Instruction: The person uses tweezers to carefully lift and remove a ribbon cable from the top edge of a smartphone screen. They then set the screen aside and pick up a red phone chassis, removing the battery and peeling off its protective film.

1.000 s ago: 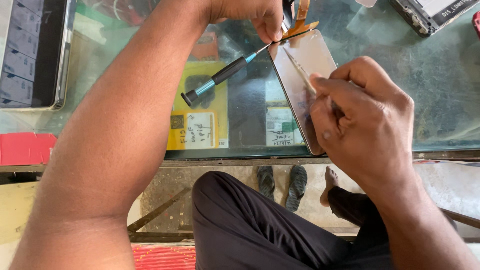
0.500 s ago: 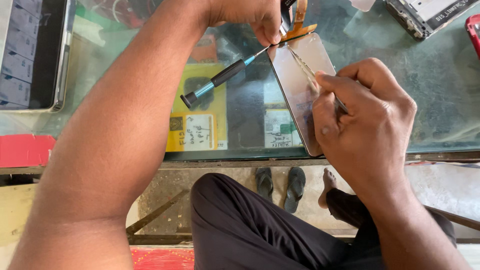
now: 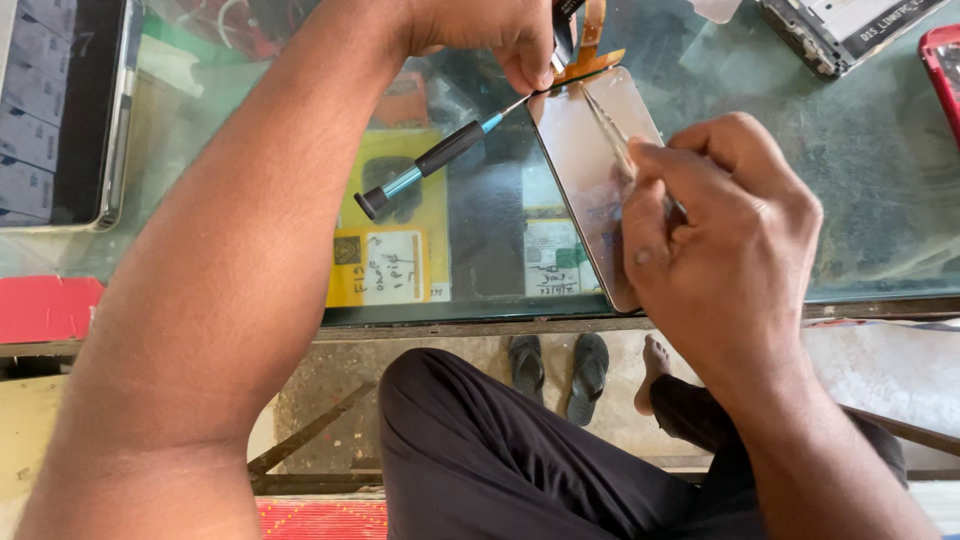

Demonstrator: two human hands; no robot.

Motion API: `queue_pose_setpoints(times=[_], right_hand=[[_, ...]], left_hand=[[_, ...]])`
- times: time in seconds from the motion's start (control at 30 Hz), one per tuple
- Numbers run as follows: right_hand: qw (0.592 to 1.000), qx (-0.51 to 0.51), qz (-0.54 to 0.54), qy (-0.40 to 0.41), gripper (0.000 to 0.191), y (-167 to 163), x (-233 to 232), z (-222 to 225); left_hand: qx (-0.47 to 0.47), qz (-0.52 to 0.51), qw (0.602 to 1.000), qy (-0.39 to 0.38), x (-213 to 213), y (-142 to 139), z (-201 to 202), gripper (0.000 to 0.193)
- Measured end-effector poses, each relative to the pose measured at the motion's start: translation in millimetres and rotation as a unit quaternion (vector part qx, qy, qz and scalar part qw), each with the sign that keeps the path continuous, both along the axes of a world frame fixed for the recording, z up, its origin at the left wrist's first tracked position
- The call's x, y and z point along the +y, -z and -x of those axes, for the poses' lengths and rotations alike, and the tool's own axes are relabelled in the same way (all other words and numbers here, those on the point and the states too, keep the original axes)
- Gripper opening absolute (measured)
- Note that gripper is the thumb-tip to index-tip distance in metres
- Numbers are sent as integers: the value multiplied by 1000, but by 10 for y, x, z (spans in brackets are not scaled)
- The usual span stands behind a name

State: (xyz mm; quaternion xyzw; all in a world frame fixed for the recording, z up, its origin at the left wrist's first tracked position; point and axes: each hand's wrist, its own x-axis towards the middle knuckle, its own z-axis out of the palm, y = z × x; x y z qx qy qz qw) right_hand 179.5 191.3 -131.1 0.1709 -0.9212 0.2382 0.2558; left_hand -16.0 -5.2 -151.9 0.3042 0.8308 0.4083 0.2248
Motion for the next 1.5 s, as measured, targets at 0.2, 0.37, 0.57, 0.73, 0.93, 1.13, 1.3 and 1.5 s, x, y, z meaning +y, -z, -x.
queue_pose_setpoints(times=[0.2,0.37,0.57,0.73,0.93,1.13,1.3,1.5], right_hand=[[1000,7,-25,3,16,44,31,38],[999,-4,22,-33,17,46,32,-17],[995,-47,47,-69,16,-38,26,6],[999,13,30,-22,18,-43,19,-34],[998,-9,37,-52,20,-11,-1,-28],[999,-10,20,-49,18,-29,-5,-34],[999,-12,48,-10,20,-17,13,-3],[996,-24,77,-34,20,-47,16,-6]], left_hand=[[4,24,1000,1,-6,18,17,21],[7,34,999,-9,-11,44,32,21],[22,48,999,-9,-29,65,41,22],[30,41,999,16,-15,60,42,19],[8,6,1000,21,-12,54,57,15],[22,13,1000,11,-13,78,67,12],[25,-2,1000,17,-20,73,57,16],[10,4,1000,16,-5,52,39,22]])
